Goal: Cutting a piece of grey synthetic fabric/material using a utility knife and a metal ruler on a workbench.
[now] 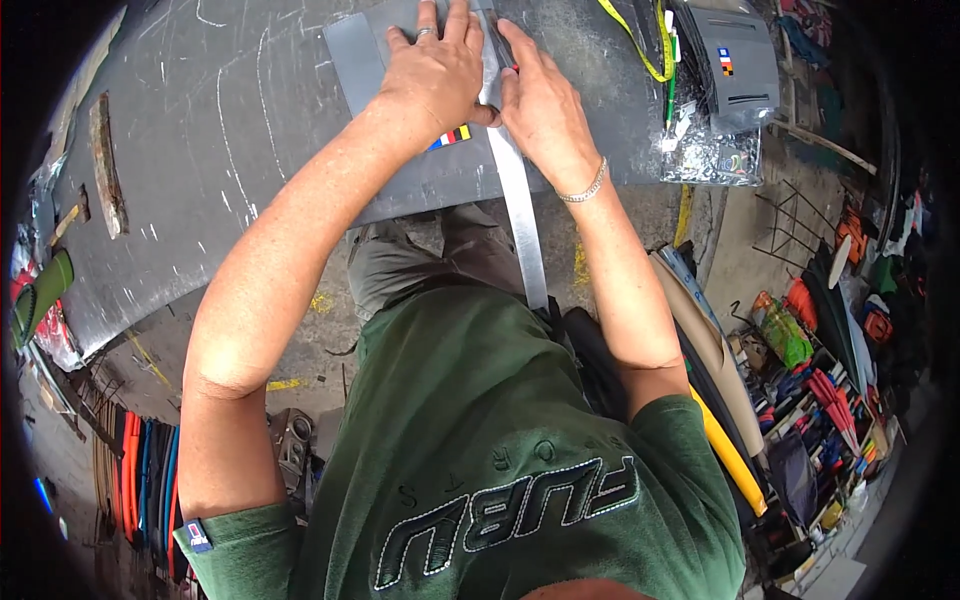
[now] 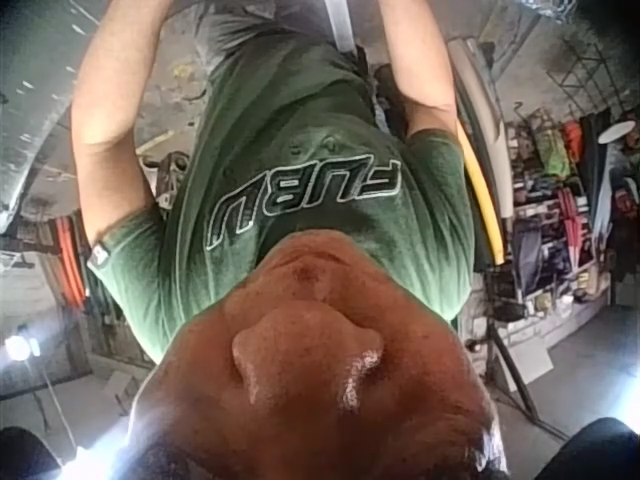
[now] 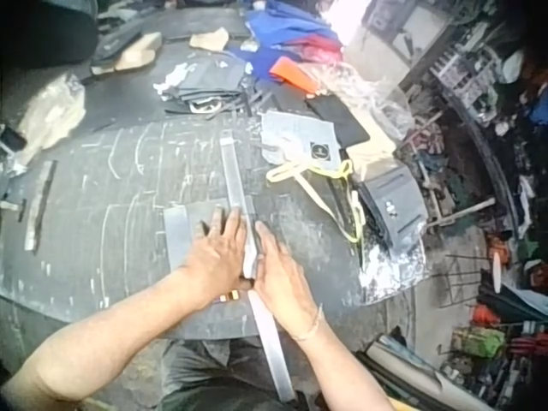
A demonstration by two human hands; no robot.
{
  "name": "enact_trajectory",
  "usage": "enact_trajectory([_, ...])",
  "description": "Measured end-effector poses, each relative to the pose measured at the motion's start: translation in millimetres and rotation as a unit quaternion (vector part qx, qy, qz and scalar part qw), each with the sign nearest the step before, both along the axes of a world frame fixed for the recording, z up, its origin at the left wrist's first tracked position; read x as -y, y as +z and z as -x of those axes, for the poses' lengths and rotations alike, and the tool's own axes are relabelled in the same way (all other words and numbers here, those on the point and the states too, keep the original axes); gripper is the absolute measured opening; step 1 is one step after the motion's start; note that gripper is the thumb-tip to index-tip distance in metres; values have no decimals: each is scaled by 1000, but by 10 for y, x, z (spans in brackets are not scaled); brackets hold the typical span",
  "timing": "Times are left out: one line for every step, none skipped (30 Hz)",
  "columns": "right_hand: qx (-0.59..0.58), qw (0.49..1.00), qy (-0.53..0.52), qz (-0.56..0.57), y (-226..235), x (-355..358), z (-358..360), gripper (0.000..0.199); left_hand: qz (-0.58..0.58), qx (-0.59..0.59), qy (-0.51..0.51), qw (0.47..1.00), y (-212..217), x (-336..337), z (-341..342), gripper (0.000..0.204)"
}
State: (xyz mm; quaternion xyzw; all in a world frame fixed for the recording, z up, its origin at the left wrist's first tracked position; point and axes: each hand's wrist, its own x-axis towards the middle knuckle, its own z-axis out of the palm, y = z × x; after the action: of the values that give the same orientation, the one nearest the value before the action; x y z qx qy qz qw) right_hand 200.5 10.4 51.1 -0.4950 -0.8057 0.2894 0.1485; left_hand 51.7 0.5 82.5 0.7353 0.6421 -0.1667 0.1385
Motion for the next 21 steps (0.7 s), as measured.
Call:
enact_trajectory([3, 1000, 5, -11, 11, 4, 9, 51, 1, 0, 1, 1000, -4, 3, 5, 110])
enact_trajectory([4, 1000, 5, -11, 4, 1, 6, 51, 0, 1, 1, 1000, -7, 0, 6, 110])
enact_trajectory([1, 1000, 10, -23, -5, -9, 3, 51, -2, 1, 0, 1000, -10, 0, 5, 109])
enact_trajectory([-1, 999, 15, -35, -13, -11, -2, 51, -1, 2, 0, 1000, -14, 2, 3, 109])
enact_trajectory([0, 999, 15, -34, -13, -7, 0, 51, 0, -2, -2, 1000, -15, -1, 2, 109])
enact_trajectory([1, 999, 11, -31, -14, -5, 1, 52, 1, -5, -4, 1000, -15, -1, 0, 109])
enact_trajectory([2, 1000, 7, -27, -14, -1, 0, 52, 2, -4, -4, 1000, -17, 0, -2, 109])
enact_trajectory([3, 1000, 8, -26, -18, 1, -1, 52, -3, -8, -10, 1000, -24, 3, 1, 108])
enact_trajectory([2, 999, 7, -31, -22, 2, -3, 52, -8, -12, -17, 1000, -30, 7, 2, 108])
enact_trajectory([1, 999, 7, -36, -27, 2, -7, 52, -7, -11, -17, 1000, -100, 22, 13, 108])
enact_trajectory([1, 999, 8, -34, -6, -12, -2, 52, -58, 24, -7, 998, -241, 56, 49, 113])
enact_trajectory([8, 1000, 5, -3, 35, -47, -2, 54, -109, 58, 2, 992, -331, 75, 79, 118])
enact_trajectory([15, 999, 2, 29, 64, -73, 6, 55, -107, 58, 2, 993, -422, 82, 104, 118])
enact_trajectory([17, 999, 0, 31, 66, -86, -1, 55, -138, 55, -10, 989, -458, 79, 106, 116])
enact_trajectory([24, 999, 6, 24, 61, -102, -5, 55, -169, 52, -21, 984, -493, 81, 108, 113])
enact_trajectory([31, 999, 12, 18, 59, -116, -11, 55, -167, 54, -22, 984, -529, 88, 110, 113])
enact_trajectory([33, 999, 11, 20, 76, -125, 1, 55, -177, 53, -27, 982, -550, 102, 113, 113])
enact_trajectory([46, 999, 14, 25, 94, -137, 18, 54, -187, 53, -31, 980, -570, 116, 116, 114])
enact_trajectory([59, 998, 16, 30, 111, -147, 30, 53, -184, 54, -32, 981, -590, 119, 125, 114])
enact_trajectory([60, 998, 16, 32, 116, -162, 33, 53, -199, 53, -35, 978, -606, 112, 140, 108])
enact_trajectory([45, 998, 25, 24, 119, -178, 33, 52, -215, 52, -38, 975, -620, 119, 146, 102])
